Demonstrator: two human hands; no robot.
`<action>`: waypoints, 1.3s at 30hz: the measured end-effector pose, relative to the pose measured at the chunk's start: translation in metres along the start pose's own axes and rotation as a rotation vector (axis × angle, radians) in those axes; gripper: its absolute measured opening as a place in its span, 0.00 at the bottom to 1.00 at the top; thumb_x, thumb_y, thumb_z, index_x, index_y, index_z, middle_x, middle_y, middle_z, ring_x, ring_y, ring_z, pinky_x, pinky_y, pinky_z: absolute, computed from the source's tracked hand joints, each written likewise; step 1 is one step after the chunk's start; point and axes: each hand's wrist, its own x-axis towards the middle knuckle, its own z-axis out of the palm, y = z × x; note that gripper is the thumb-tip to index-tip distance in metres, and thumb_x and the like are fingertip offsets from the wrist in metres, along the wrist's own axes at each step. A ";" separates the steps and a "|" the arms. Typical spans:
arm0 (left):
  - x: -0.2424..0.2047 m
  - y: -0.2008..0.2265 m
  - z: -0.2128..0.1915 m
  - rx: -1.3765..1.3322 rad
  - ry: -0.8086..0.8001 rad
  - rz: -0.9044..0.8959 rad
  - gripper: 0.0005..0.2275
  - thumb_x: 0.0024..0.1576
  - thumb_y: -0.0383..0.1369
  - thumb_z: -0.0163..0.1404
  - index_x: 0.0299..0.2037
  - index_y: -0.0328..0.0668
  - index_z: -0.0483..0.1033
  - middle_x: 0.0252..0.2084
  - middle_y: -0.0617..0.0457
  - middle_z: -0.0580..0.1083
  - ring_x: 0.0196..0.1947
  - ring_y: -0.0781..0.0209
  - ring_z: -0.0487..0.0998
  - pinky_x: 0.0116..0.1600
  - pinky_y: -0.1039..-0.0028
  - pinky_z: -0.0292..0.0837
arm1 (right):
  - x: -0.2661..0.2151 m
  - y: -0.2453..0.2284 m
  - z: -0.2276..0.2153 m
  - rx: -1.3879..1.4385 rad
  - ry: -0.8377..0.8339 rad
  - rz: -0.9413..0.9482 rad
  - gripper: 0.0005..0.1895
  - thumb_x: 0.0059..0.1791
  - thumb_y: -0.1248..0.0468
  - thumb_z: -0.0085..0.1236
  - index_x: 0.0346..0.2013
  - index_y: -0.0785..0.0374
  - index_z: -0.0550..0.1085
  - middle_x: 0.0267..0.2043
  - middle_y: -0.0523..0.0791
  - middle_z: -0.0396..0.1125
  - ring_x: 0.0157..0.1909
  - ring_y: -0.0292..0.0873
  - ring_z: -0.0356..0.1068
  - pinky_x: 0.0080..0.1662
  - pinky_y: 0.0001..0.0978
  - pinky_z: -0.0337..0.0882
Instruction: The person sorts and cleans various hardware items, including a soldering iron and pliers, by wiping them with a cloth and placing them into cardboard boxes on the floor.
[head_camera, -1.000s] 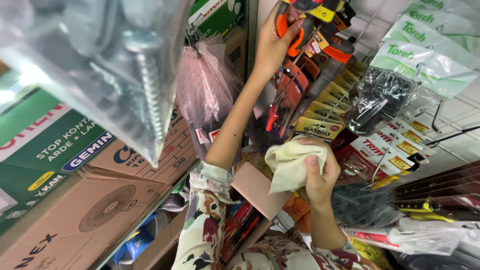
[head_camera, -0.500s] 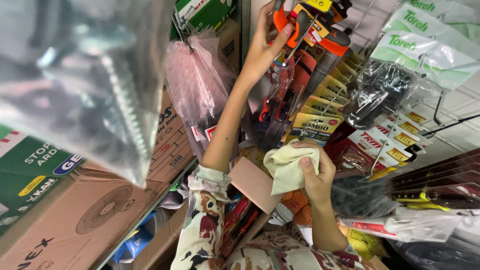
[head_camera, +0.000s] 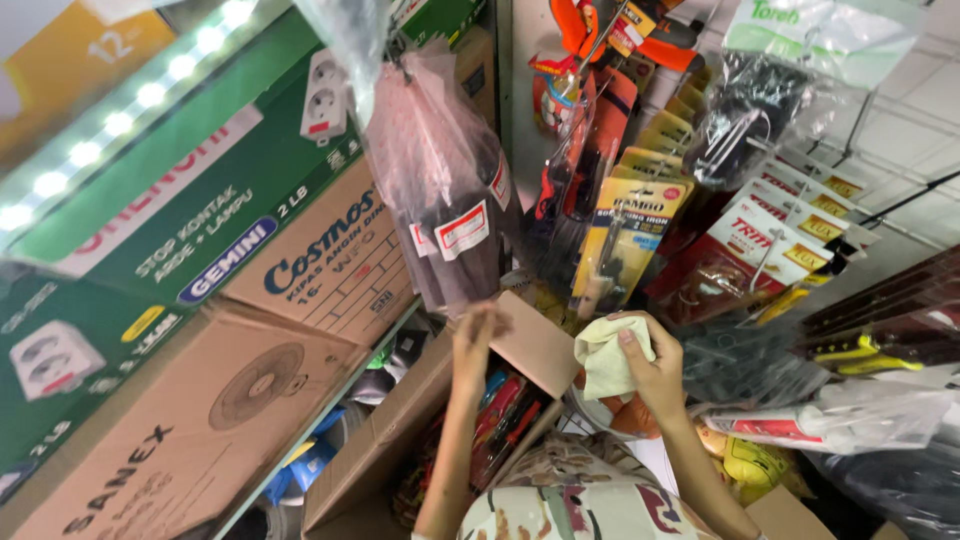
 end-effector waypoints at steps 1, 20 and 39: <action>-0.021 -0.018 -0.005 -0.028 0.032 -0.071 0.12 0.66 0.34 0.47 0.52 0.34 0.74 0.41 0.48 0.79 0.41 0.60 0.80 0.50 0.69 0.77 | -0.006 0.001 -0.001 -0.009 -0.006 0.009 0.13 0.56 0.61 0.52 0.47 0.69 0.75 0.46 0.45 0.74 0.47 0.34 0.70 0.50 0.27 0.70; -0.195 -0.071 -0.005 -0.066 -0.188 -0.204 0.10 0.66 0.29 0.46 0.53 0.33 0.72 0.43 0.49 0.77 0.43 0.64 0.76 0.51 0.75 0.72 | -0.176 -0.013 -0.017 0.039 0.070 0.020 0.14 0.55 0.59 0.54 0.47 0.68 0.76 0.44 0.44 0.73 0.45 0.33 0.69 0.49 0.26 0.69; -0.322 -0.114 -0.076 -0.039 -0.045 -0.424 0.11 0.64 0.34 0.48 0.52 0.38 0.75 0.40 0.54 0.76 0.39 0.65 0.78 0.45 0.76 0.75 | -0.262 0.008 -0.020 0.160 0.183 0.294 0.13 0.56 0.59 0.57 0.46 0.67 0.76 0.41 0.42 0.71 0.41 0.35 0.69 0.44 0.28 0.70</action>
